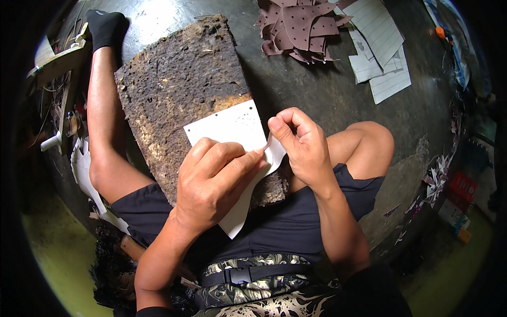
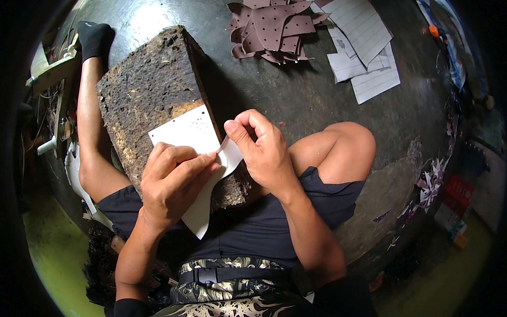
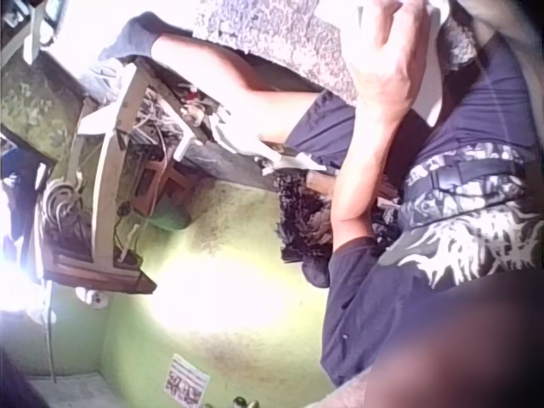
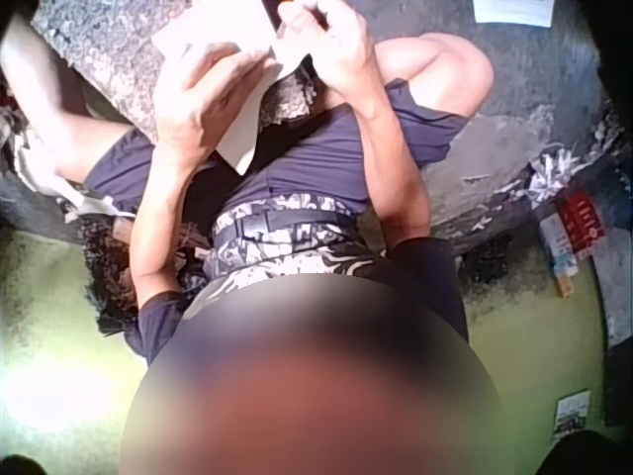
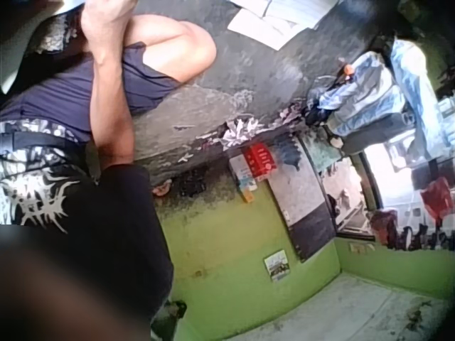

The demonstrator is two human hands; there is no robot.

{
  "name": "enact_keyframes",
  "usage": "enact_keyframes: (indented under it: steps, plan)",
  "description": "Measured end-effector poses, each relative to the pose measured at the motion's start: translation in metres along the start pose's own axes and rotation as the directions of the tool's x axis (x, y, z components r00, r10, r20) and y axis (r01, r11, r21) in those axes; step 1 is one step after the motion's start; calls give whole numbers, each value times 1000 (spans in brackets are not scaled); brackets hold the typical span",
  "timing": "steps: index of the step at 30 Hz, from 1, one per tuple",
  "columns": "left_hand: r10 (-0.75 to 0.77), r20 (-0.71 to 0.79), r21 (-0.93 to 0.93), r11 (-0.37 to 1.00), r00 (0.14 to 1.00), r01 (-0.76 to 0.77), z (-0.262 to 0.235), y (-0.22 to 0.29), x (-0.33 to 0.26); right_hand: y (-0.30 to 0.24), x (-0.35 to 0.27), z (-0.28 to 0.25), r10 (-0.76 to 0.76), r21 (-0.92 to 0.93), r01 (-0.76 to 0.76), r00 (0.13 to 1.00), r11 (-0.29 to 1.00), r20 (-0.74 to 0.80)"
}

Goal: The person sits on the floor and repeatedly peels a thin white paper layer from a small rectangular block resting on a wooden board. They handle the paper by hand, lifting and separating it in small sections, then place the peeled pieces aside.

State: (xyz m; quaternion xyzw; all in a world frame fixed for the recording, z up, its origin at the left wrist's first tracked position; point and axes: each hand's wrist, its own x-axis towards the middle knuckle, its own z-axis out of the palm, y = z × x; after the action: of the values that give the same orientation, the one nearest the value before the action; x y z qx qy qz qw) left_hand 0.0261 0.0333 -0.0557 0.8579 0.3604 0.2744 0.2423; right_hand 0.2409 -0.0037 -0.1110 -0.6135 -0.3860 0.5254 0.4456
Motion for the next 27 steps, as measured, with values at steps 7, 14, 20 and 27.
enact_keyframes:
  steps: [7,14,20,27]
  plan:
    - [12,8,-7,1000,1000,-12,-1,-1,1,7,6,-4,-10,-52,10,1000,999,-8]
    - [3,22,-34,999,1000,-2,-3,-2,2,11,11,-8,13,-118,-15,1000,993,-19]
    - [15,27,-39,999,1000,-14,-4,-4,2,17,16,-11,0,-158,-6,999,987,-35]
    - [8,34,-53,999,999,-7,-4,-5,3,29,23,-13,-18,-245,0,998,970,-68]
